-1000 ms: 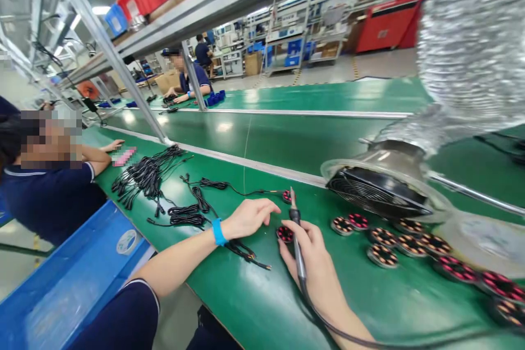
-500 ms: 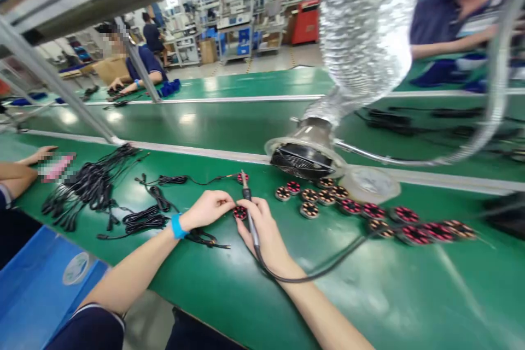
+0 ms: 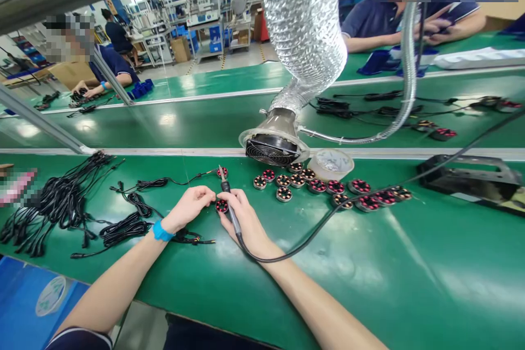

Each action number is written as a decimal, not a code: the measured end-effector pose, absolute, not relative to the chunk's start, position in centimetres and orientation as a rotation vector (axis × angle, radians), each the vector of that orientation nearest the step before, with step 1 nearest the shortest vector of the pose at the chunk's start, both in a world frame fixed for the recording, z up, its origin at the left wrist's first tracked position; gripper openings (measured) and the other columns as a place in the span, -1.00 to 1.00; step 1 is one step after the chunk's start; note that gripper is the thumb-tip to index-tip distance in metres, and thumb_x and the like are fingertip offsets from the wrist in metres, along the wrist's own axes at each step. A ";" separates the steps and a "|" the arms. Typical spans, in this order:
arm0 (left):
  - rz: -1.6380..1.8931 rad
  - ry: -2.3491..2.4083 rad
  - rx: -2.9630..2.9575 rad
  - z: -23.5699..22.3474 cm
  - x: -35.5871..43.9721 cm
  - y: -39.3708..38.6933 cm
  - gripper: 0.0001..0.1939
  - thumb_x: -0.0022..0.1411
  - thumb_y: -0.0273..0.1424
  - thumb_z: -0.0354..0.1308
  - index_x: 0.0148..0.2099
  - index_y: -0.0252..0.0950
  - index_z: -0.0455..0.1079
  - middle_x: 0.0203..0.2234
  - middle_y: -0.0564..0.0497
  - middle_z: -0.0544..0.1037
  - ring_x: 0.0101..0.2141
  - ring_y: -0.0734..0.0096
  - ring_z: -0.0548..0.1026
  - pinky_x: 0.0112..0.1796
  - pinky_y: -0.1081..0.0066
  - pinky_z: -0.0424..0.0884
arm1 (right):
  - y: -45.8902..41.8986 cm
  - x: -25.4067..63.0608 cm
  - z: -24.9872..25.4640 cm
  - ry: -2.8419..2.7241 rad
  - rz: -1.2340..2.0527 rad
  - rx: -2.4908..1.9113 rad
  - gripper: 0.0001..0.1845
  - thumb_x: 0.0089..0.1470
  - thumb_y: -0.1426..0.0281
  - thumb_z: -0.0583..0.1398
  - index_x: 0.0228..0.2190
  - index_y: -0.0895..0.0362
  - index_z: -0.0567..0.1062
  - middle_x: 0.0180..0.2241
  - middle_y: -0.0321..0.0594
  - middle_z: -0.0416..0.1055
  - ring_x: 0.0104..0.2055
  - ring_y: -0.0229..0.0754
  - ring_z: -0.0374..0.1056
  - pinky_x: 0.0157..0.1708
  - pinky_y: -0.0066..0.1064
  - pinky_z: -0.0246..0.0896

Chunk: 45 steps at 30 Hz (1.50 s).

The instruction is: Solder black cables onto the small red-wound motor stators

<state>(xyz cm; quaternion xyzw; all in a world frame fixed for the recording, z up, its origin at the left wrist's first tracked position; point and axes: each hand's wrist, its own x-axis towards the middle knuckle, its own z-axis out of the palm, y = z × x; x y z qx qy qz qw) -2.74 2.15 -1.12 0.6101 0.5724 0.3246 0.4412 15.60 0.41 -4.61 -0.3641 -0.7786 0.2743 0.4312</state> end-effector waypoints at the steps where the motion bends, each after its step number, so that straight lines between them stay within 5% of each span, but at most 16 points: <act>1: 0.857 1.465 1.504 -1.1 -2.8 2.1 -0.74 0.23 -0.25 0.08 -0.37 -0.34 0.39 -0.53 0.07 0.42 -0.49 0.49 0.32 -0.42 0.48 0.21 | 0.5 15.6 -4.7 -1.930 0.684 -0.904 -0.58 0.12 0.54 0.16 0.01 0.01 0.32 -0.08 -0.15 0.26 -0.09 -0.15 0.40 -0.06 -0.32 0.37; 8: 0.803 1.518 1.938 -0.5 -1.9 1.3 -0.83 0.14 -0.29 0.24 -0.28 -0.29 0.48 -0.37 0.03 0.46 -0.40 0.46 0.36 -0.38 0.47 0.24 | 0.7 15.5 -4.9 -1.909 0.685 -0.940 -0.49 0.06 0.45 0.27 0.04 -0.01 0.30 -0.06 -0.15 0.25 -0.07 -0.10 0.39 -0.05 -0.25 0.38; 19: 0.739 1.564 2.078 -0.3 -1.6 1.7 -0.78 0.26 -0.41 0.09 -0.41 -0.31 0.48 -0.51 0.05 0.44 -0.43 0.47 0.36 -0.35 0.47 0.22 | 0.6 15.6 -4.9 -1.918 0.698 -0.920 -0.41 0.01 0.59 0.19 0.07 -0.01 0.29 -0.06 -0.15 0.24 -0.06 -0.12 0.39 -0.01 -0.26 0.35; 33: 0.845 1.411 1.297 0.4 -2.0 2.3 -0.71 0.19 -0.21 0.11 -0.42 -0.34 0.33 -0.56 0.11 0.34 -0.63 0.64 0.09 -0.57 0.51 0.04 | 0.8 15.5 -4.8 -1.826 0.805 -0.886 -0.45 0.03 0.56 0.22 0.04 -0.01 0.30 -0.06 -0.18 0.24 -0.13 -0.19 0.41 0.00 -0.23 0.37; 38: 0.844 1.409 1.721 0.2 -1.4 2.2 -0.77 0.17 -0.24 0.20 -0.27 -0.32 0.50 -0.39 0.01 0.47 -0.42 0.48 0.36 -0.38 0.47 0.25 | 1.0 15.5 -4.9 -1.826 0.753 -0.892 -0.40 -0.04 0.53 0.31 0.04 0.00 0.31 -0.04 -0.15 0.26 -0.05 -0.10 0.38 0.02 -0.16 0.36; 45: 0.763 1.460 2.034 -0.4 -0.6 2.5 -0.84 0.20 -0.37 0.17 -0.38 -0.29 0.51 -0.43 0.04 0.44 -0.43 0.48 0.34 -0.37 0.47 0.23 | 1.0 15.4 -4.9 -1.789 0.696 -0.953 -0.43 -0.04 0.51 0.32 0.01 0.01 0.31 -0.08 -0.17 0.25 -0.14 -0.14 0.38 -0.03 -0.18 0.39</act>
